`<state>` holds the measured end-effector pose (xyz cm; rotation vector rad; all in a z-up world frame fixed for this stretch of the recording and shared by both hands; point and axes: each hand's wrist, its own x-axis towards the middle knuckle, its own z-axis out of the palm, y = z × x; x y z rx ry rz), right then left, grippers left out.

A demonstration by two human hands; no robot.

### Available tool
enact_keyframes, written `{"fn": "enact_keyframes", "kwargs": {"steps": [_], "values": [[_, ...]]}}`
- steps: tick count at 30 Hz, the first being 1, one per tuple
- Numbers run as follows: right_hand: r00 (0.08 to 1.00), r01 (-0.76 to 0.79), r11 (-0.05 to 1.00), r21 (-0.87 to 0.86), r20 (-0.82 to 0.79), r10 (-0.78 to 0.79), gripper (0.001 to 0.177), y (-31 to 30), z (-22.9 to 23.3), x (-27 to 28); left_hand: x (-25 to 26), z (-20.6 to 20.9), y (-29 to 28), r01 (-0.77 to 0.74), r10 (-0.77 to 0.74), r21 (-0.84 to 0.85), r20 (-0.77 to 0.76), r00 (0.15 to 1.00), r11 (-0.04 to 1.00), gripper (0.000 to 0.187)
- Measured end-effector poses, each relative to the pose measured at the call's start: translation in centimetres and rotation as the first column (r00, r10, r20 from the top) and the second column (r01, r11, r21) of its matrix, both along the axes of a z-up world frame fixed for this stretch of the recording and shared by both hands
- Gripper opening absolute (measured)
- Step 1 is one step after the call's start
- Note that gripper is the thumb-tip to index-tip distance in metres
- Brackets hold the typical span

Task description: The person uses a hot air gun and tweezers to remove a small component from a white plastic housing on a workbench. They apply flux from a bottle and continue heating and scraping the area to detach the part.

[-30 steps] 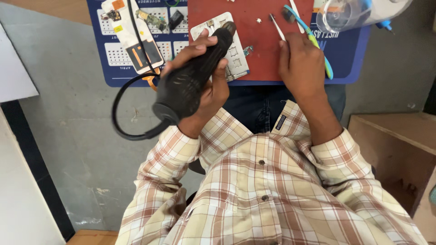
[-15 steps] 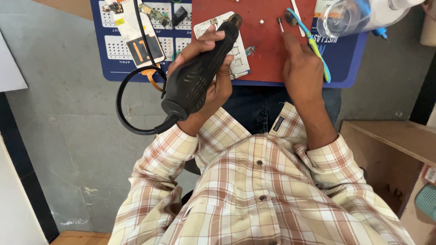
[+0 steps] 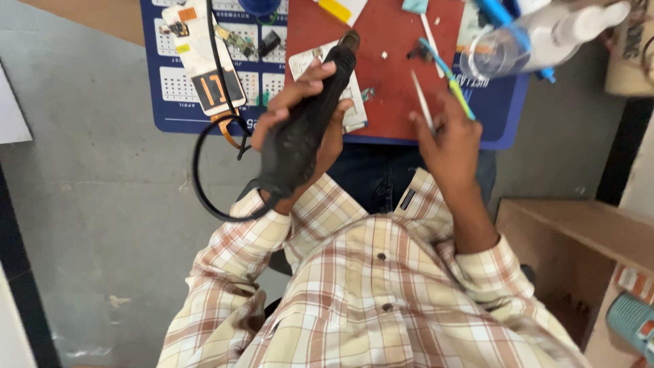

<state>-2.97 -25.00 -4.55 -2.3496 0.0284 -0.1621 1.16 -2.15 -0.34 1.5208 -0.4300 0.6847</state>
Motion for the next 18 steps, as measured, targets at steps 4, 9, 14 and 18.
{"fn": "enact_keyframes", "kwargs": {"steps": [4,9,14,18], "values": [[0.921,0.251,0.623,0.741,-0.380,0.081,0.031,1.3,1.0,-1.8,-0.5,0.1,1.6,0.391,-0.484,-0.429,-0.132,0.865,0.815,0.035],[0.916,0.163,0.241,0.957,-0.237,0.324,0.044,4.9,4.9,-4.3,-1.2,1.2,4.0,0.112,-0.283,0.487,0.295,0.913,0.866,0.019],[0.862,-0.176,0.183,0.967,0.062,0.503,0.060,8.5,8.7,-5.8,-2.2,3.3,4.4,-0.242,-0.133,0.582,0.526,0.840,0.776,0.034],[0.862,-0.262,0.402,0.877,0.025,0.507,0.061,11.3,9.8,-5.0,-2.5,3.3,5.8,-0.266,0.113,0.484,0.322,0.940,0.834,0.021]]}}
